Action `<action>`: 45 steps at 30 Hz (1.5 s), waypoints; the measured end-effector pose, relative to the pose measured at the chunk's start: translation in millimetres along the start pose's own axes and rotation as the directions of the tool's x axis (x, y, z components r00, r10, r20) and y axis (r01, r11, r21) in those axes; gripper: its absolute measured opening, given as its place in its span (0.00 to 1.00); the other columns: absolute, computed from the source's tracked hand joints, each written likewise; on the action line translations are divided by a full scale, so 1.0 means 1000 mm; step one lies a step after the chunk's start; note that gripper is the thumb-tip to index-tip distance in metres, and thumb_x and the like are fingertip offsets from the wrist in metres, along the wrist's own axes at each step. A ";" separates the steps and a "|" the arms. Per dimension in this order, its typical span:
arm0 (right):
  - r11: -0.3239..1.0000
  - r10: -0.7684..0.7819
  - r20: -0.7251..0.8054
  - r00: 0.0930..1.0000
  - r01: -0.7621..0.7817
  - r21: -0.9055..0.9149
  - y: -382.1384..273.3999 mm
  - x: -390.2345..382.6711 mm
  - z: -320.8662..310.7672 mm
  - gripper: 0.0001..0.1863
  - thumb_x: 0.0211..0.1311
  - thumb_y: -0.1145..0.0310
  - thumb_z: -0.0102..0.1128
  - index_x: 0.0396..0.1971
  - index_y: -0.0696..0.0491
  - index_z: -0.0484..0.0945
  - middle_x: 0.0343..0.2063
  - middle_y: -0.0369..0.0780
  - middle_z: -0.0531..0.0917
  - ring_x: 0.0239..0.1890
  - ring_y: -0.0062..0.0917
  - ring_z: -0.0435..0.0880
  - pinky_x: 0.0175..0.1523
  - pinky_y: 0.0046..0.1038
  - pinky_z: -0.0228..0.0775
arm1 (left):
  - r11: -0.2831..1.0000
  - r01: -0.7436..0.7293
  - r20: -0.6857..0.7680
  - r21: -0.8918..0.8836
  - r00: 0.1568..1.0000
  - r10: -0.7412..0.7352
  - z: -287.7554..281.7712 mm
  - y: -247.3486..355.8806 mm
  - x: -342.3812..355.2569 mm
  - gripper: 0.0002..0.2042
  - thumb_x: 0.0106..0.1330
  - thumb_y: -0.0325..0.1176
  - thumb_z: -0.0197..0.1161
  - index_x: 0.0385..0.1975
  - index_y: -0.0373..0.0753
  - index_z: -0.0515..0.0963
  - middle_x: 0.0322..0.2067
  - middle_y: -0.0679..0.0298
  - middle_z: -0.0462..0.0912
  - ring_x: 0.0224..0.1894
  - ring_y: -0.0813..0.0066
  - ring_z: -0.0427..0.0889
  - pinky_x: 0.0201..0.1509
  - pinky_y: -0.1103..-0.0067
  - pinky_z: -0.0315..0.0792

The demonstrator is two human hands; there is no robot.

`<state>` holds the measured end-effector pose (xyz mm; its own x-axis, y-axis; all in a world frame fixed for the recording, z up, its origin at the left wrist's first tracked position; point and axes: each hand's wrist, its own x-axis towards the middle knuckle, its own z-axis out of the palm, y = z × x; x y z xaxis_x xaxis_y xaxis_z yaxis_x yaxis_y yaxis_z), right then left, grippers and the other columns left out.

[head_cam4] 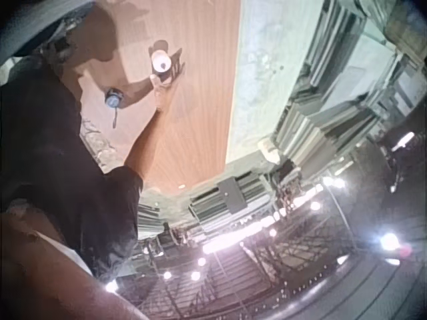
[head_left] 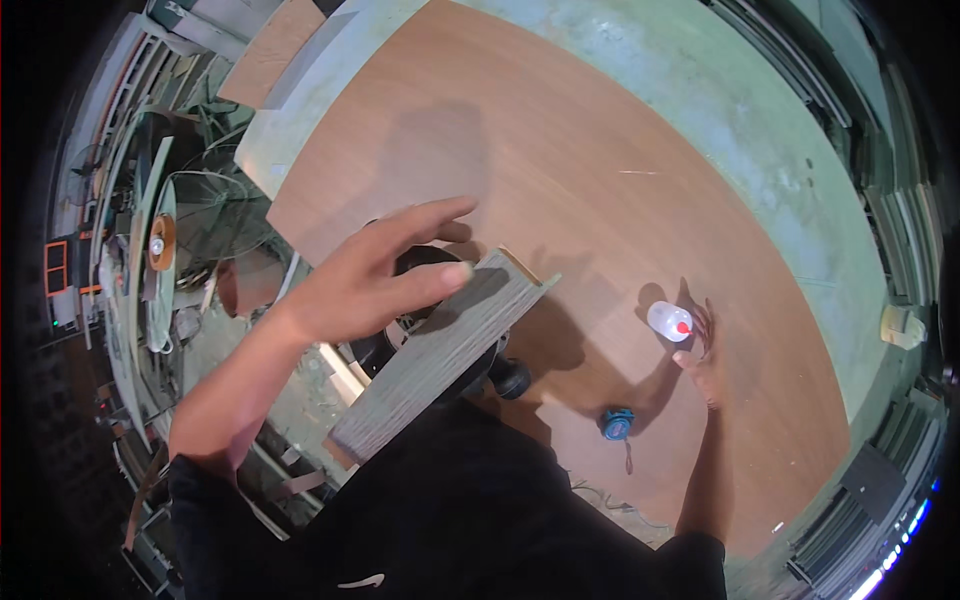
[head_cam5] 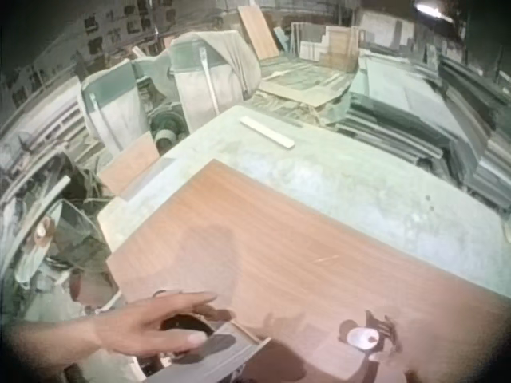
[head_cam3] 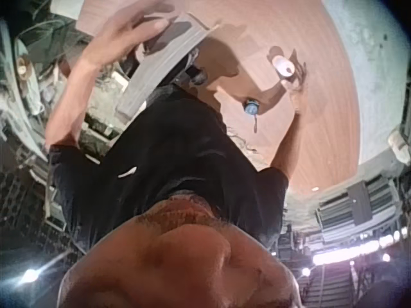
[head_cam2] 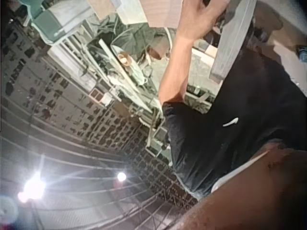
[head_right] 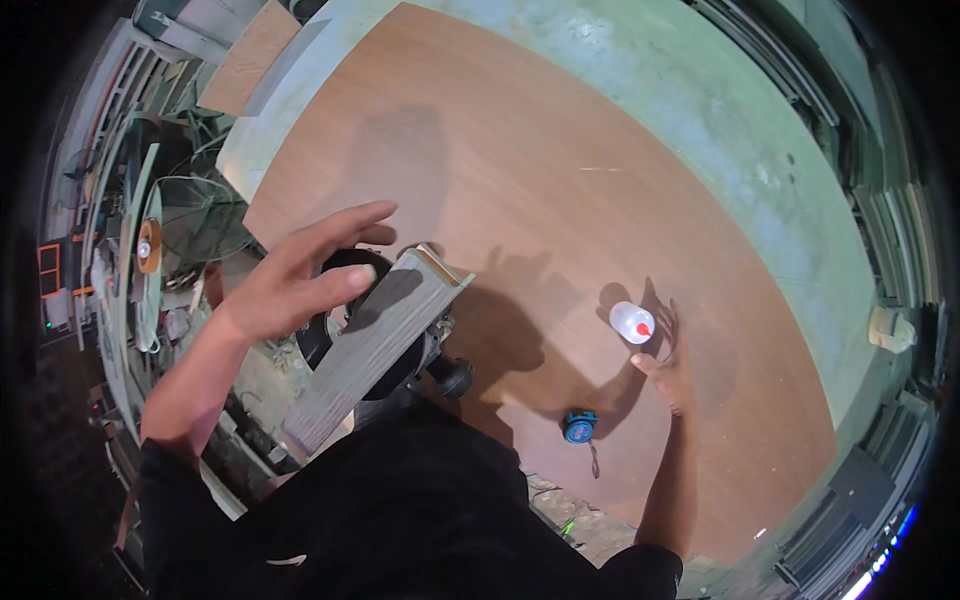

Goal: Use a router on the edge of a wood panel and apply glue to a wood strip.

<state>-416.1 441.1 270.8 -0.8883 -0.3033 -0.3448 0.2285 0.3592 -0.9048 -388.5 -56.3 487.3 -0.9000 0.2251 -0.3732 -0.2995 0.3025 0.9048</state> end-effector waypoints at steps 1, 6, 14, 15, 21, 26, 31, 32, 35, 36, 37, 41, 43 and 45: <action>0.999 -0.022 0.004 1.000 0.022 -0.047 0.005 0.001 0.009 0.59 0.51 0.66 0.77 0.78 0.56 0.47 0.72 0.51 0.64 0.72 0.40 0.67 0.76 0.41 0.59 | 1.000 0.020 -0.007 0.015 1.000 -0.020 0.001 0.003 0.009 0.33 0.74 0.40 0.63 0.75 0.34 0.61 0.58 0.51 0.79 0.63 0.66 0.74 0.68 0.70 0.65; 0.979 -0.055 -0.128 0.990 0.029 -0.202 0.013 0.023 0.033 0.42 0.51 0.77 0.74 0.68 0.58 0.66 0.64 0.49 0.74 0.63 0.36 0.78 0.67 0.34 0.71 | 0.970 0.241 0.208 0.019 0.948 -0.240 0.002 0.011 0.036 0.41 0.71 0.38 0.69 0.78 0.39 0.52 0.58 0.52 0.80 0.55 0.72 0.76 0.58 0.75 0.73; 0.999 -0.040 -0.006 0.999 0.040 0.035 -0.079 0.058 0.039 0.32 0.49 0.72 0.75 0.57 0.58 0.75 0.49 0.43 0.83 0.53 0.28 0.82 0.60 0.32 0.73 | 0.950 0.307 0.160 0.053 0.937 -0.312 0.006 0.014 0.039 0.44 0.65 0.36 0.75 0.78 0.42 0.54 0.47 0.54 0.85 0.47 0.75 0.78 0.49 0.77 0.74; 0.991 -0.130 0.077 0.989 0.127 0.043 -0.101 0.064 0.039 0.33 0.47 0.72 0.75 0.57 0.57 0.76 0.47 0.42 0.84 0.50 0.28 0.83 0.58 0.32 0.74 | 0.948 0.317 0.156 0.034 0.935 -0.318 0.007 0.014 0.038 0.44 0.65 0.36 0.75 0.78 0.42 0.54 0.47 0.54 0.85 0.47 0.75 0.78 0.49 0.77 0.74; 0.780 -0.476 0.434 0.765 0.595 -0.192 -0.225 0.099 0.043 0.33 0.43 0.72 0.75 0.55 0.53 0.77 0.41 0.44 0.84 0.44 0.39 0.85 0.52 0.36 0.75 | 0.957 0.288 0.163 0.012 0.944 -0.286 0.007 0.018 0.037 0.44 0.65 0.38 0.74 0.77 0.41 0.54 0.46 0.56 0.85 0.44 0.76 0.78 0.48 0.78 0.72; 0.682 -0.385 0.644 0.661 0.674 -0.283 -0.270 0.115 0.060 0.28 0.46 0.70 0.74 0.52 0.50 0.79 0.41 0.43 0.84 0.45 0.44 0.83 0.49 0.41 0.75 | 0.961 0.277 0.178 0.009 0.945 -0.274 0.005 0.019 0.037 0.43 0.65 0.38 0.75 0.76 0.39 0.56 0.44 0.57 0.86 0.44 0.78 0.77 0.49 0.78 0.72; 0.610 -0.386 0.693 0.609 0.732 -0.304 -0.286 0.116 0.071 0.28 0.45 0.70 0.73 0.52 0.49 0.80 0.39 0.42 0.82 0.45 0.42 0.82 0.49 0.42 0.74 | 0.974 0.225 0.172 0.035 0.959 -0.227 0.006 0.015 0.038 0.42 0.66 0.38 0.74 0.76 0.40 0.56 0.43 0.57 0.85 0.46 0.76 0.77 0.54 0.76 0.71; 0.590 -0.349 0.710 0.611 0.732 -0.340 -0.290 0.115 0.070 0.28 0.45 0.70 0.72 0.52 0.48 0.81 0.38 0.42 0.81 0.45 0.42 0.82 0.49 0.42 0.73 | 0.971 0.234 0.176 0.040 0.955 -0.237 0.005 0.015 0.038 0.42 0.66 0.38 0.74 0.76 0.41 0.56 0.43 0.57 0.85 0.47 0.75 0.77 0.56 0.75 0.71; 0.483 -0.409 0.717 0.564 0.800 -0.354 -0.300 0.113 0.070 0.30 0.42 0.68 0.69 0.52 0.52 0.82 0.36 0.44 0.82 0.41 0.42 0.81 0.49 0.40 0.73 | 0.975 0.224 0.164 0.008 0.961 -0.222 0.006 0.014 0.038 0.42 0.65 0.37 0.74 0.76 0.42 0.57 0.42 0.57 0.84 0.48 0.75 0.78 0.56 0.74 0.71; 0.483 -0.409 0.716 0.566 0.800 -0.356 -0.303 0.112 0.069 0.30 0.42 0.68 0.69 0.52 0.52 0.82 0.36 0.44 0.82 0.41 0.42 0.81 0.49 0.40 0.73 | 0.975 0.222 0.165 0.008 0.961 -0.221 0.006 0.014 0.039 0.42 0.65 0.37 0.74 0.76 0.42 0.57 0.42 0.57 0.84 0.48 0.75 0.78 0.56 0.74 0.71; 0.438 -0.410 0.727 0.551 0.818 -0.373 -0.306 0.111 0.069 0.30 0.42 0.66 0.71 0.53 0.51 0.82 0.35 0.44 0.81 0.40 0.42 0.80 0.49 0.40 0.73 | 0.970 0.240 0.170 0.031 0.955 -0.242 0.006 0.015 0.039 0.42 0.66 0.36 0.74 0.76 0.42 0.56 0.42 0.57 0.84 0.48 0.74 0.78 0.56 0.74 0.71; 0.334 -0.436 0.754 0.491 0.867 -0.370 -0.317 0.112 0.069 0.32 0.43 0.59 0.74 0.53 0.50 0.82 0.35 0.42 0.80 0.38 0.41 0.79 0.49 0.40 0.73 | 0.963 0.269 0.177 0.006 0.948 -0.266 0.006 0.017 0.038 0.41 0.66 0.34 0.73 0.76 0.41 0.56 0.42 0.57 0.83 0.48 0.74 0.78 0.56 0.75 0.71; 0.341 -0.426 0.757 0.495 0.863 -0.373 -0.319 0.110 0.070 0.32 0.44 0.57 0.74 0.53 0.50 0.82 0.35 0.42 0.79 0.38 0.41 0.79 0.49 0.40 0.73 | 0.960 0.281 0.181 -0.011 0.944 -0.275 0.006 0.017 0.039 0.41 0.66 0.34 0.73 0.76 0.41 0.56 0.42 0.57 0.83 0.48 0.74 0.77 0.56 0.75 0.71; 0.343 -0.411 0.759 0.505 0.857 -0.384 -0.320 0.110 0.071 0.32 0.44 0.55 0.74 0.53 0.50 0.83 0.34 0.41 0.79 0.37 0.41 0.78 0.49 0.40 0.73 | 0.957 0.288 0.188 -0.024 0.942 -0.279 0.007 0.017 0.039 0.41 0.66 0.33 0.73 0.76 0.42 0.56 0.42 0.57 0.83 0.48 0.73 0.77 0.56 0.75 0.71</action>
<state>-558.7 230.6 504.6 -0.2403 -0.9707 0.0085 -0.8358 0.2025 -0.5103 -426.4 -36.4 486.4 -0.7047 0.3015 -0.6423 -0.5538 0.3321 0.7635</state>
